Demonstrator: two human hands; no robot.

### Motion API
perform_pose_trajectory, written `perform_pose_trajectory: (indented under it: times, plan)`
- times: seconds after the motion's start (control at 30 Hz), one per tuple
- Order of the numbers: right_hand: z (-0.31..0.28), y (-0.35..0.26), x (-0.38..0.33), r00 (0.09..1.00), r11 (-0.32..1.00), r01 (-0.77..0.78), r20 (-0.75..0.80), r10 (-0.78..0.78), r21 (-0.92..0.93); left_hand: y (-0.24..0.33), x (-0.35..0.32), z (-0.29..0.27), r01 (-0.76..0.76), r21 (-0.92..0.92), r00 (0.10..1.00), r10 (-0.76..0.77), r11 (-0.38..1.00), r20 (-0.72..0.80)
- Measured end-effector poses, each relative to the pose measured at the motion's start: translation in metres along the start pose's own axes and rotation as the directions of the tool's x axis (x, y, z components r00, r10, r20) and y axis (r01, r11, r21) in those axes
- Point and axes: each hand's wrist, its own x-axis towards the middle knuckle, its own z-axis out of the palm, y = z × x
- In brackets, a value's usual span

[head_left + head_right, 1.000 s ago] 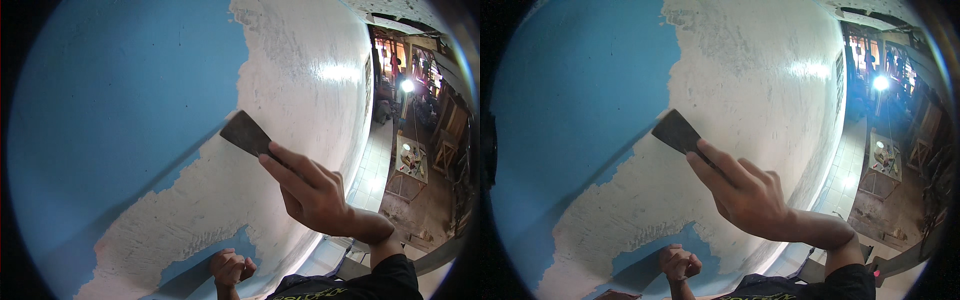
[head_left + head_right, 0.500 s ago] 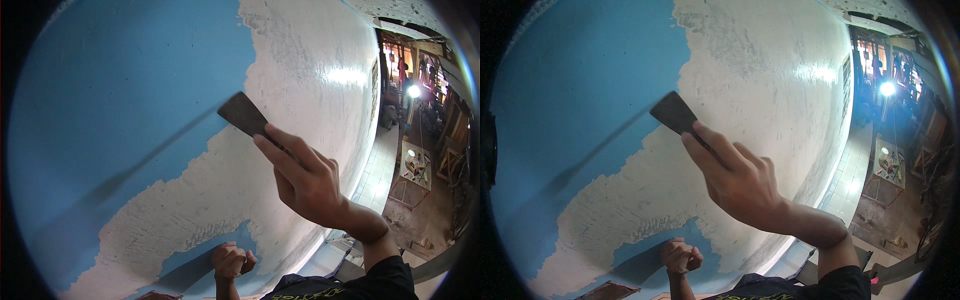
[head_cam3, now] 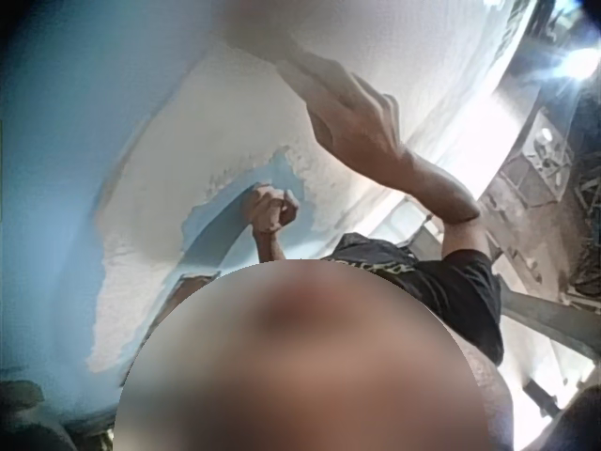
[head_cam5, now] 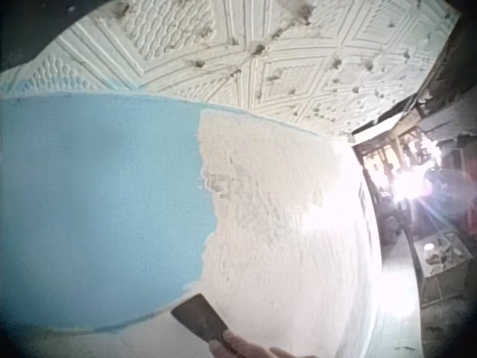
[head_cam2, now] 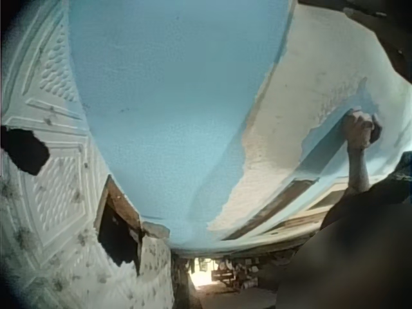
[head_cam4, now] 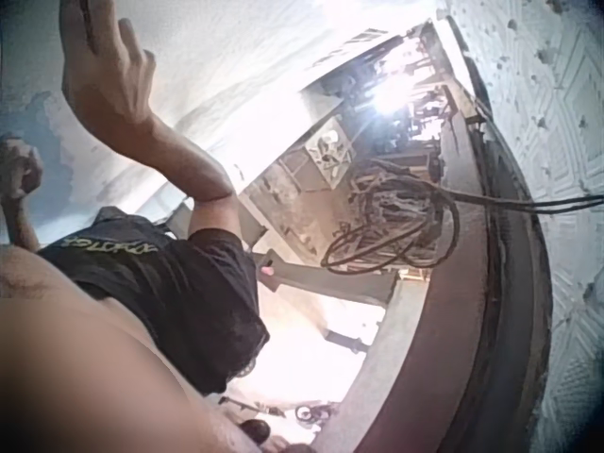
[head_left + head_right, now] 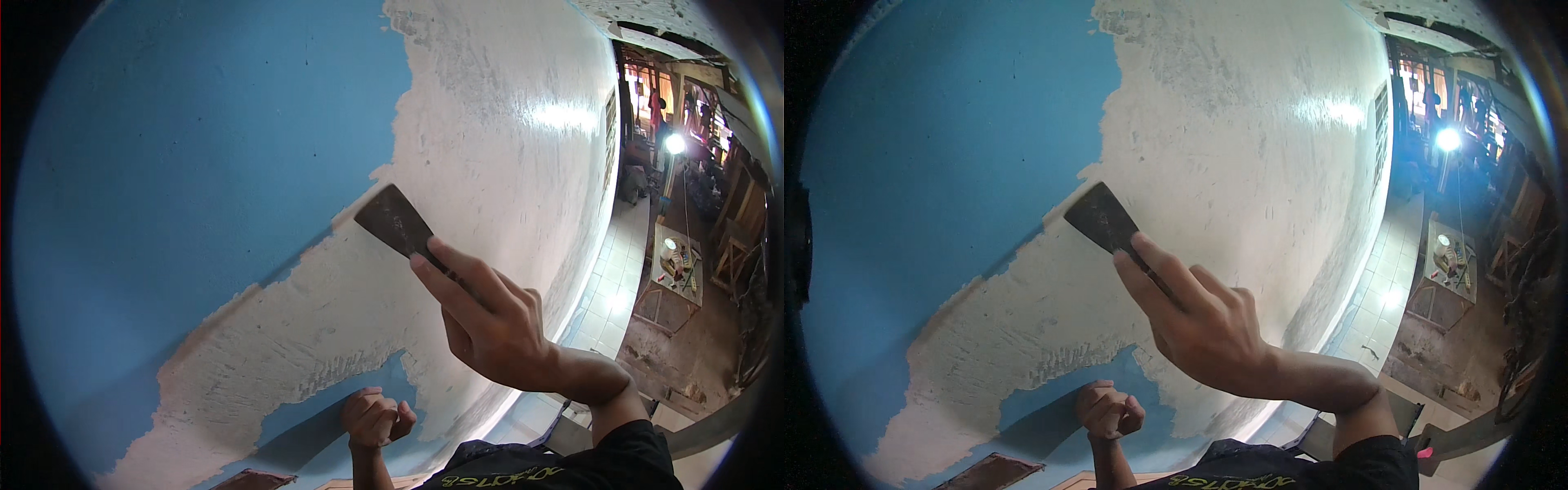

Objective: The person scrapes old paint or plaster from a blue wall using a metal scraper.

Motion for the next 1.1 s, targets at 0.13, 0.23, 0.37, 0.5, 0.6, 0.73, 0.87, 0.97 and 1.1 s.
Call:
perform_pose_trajectory:
  times: [0.13,0.23,0.37,0.5,0.6,0.73,0.87,0.97,1.1]
  plan:
    - [-0.008,-0.002,0.006,1.0,1.0,0.005,0.028,-0.004,-0.026,-0.001,-0.003,0.001,0.001,-0.013,1.0,-0.001,1.0,0.009]
    - [0.0,0.001,-0.004,1.0,1.0,0.01,0.02,-0.01,0.01,-0.003,-0.003,0.003,0.003,-0.013,1.0,-0.004,1.0,-0.006]
    - [-0.003,0.001,0.018,0.998,1.0,0.028,-0.049,-0.028,-0.011,-0.003,0.0,0.002,-0.015,-0.012,1.0,0.015,1.0,0.011]
    - [-0.006,-0.001,0.006,1.0,1.0,0.012,-0.013,-0.013,-0.027,-0.001,-0.002,-0.003,0.003,-0.008,1.0,-0.002,1.0,0.004]
    - [-0.008,0.006,0.008,1.0,1.0,-0.007,0.007,0.007,-0.002,0.0,-0.009,-0.003,0.014,0.001,1.0,-0.014,1.0,0.004]
    - [-0.013,0.003,0.012,1.0,0.999,-0.013,0.022,0.014,-0.052,-0.001,-0.007,-0.001,0.017,-0.015,1.0,-0.017,1.0,0.006]
    - [-0.009,0.013,0.006,1.0,0.999,-0.002,-0.018,0.001,-0.034,0.0,-0.003,0.001,0.013,-0.02,1.0,-0.013,1.0,-0.022]
    - [-0.012,0.016,0.028,0.999,0.997,-0.046,-0.02,0.045,-0.061,-0.004,-0.003,0.003,0.011,-0.045,0.999,-0.013,0.999,-0.03]
    - [-0.008,0.018,0.01,0.999,0.999,0.009,-0.031,-0.01,-0.052,-0.003,-0.009,-0.001,0.014,-0.013,0.999,-0.015,1.0,-0.031]
